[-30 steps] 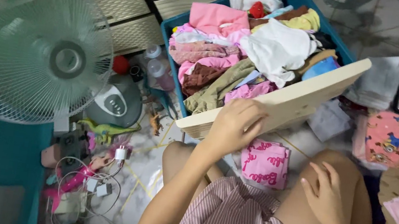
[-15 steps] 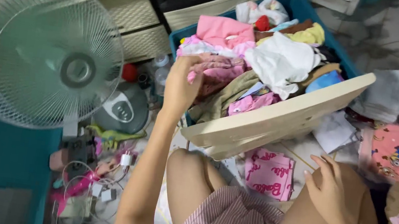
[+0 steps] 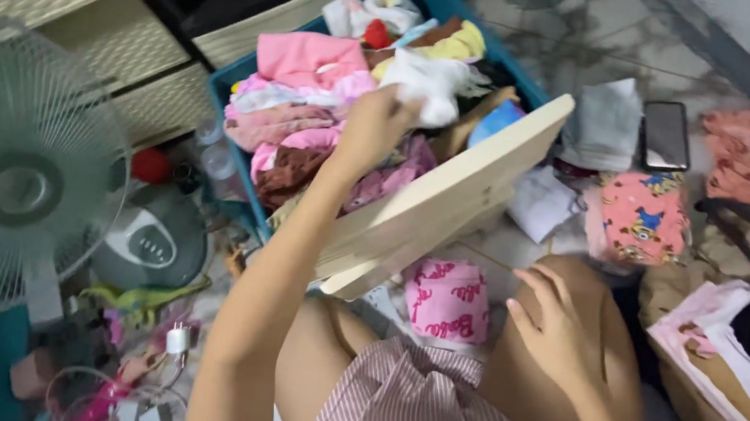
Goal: Folding various items of clothing taken from a plastic storage drawer.
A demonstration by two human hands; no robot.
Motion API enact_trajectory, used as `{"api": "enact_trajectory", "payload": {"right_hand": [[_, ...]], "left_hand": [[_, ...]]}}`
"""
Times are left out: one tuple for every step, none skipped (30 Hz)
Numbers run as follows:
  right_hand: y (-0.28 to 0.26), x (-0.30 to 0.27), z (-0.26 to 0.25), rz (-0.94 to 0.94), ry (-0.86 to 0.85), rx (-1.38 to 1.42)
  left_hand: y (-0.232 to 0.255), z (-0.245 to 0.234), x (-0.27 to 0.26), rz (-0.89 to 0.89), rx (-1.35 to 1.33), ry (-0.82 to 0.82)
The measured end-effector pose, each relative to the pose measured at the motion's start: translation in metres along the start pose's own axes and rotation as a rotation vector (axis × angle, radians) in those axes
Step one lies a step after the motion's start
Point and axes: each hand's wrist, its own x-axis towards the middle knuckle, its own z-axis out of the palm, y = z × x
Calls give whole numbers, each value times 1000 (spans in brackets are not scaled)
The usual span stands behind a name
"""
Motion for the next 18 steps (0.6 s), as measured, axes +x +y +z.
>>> {"api": "enact_trajectory", "payload": {"right_hand": [[5, -2, -3, 8, 12, -2], [10, -6, -7, 57, -2, 3], [15, -11, -10, 105, -16, 8], [24, -14, -7, 109, -12, 10], [33, -17, -4, 171, -18, 96], [42, -22, -2, 234, -20, 181], [40, -20, -2, 239, -12, 184], [37, -21, -2, 221, 40, 345], [35, -21, -2, 200, 94, 506], [36, -23, -1, 214, 113, 501], [39, -25, -1, 232, 154, 504], [42, -28, -1, 252, 198, 503], [35, -26, 0, 268, 220, 494], [29, -25, -4, 285, 207, 499], [23, -23, -7, 301, 194, 503], [29, -29, -7, 309, 200, 494], [34, -35, -6, 315, 204, 557], [38, -37, -4, 316, 208, 626]], "left_hand": [[7, 0, 0, 12, -3, -8], [15, -1, -4, -164, -220, 107], [22, -3, -8, -343, -435, 219], [44, -9, -18, -341, -434, 214], [65, -15, -27, -408, -662, 320], [88, -20, -37, -472, -890, 424], [104, -4, -54, -468, -888, 416], [119, 13, -73, -486, -893, 347], [134, 30, -91, -505, -897, 279], [149, 53, -106, -500, -904, 255], [164, 76, -121, -388, -788, 197], [178, 99, -137, -273, -676, 141], [188, 108, -141, -265, -688, 116], [201, 119, -146, -208, -724, 59], [213, 128, -151, -151, -760, 4], [213, 140, -156, -149, -771, -4], [213, 151, -162, -172, -840, -48], [211, 160, -166, -193, -901, -91]]}}
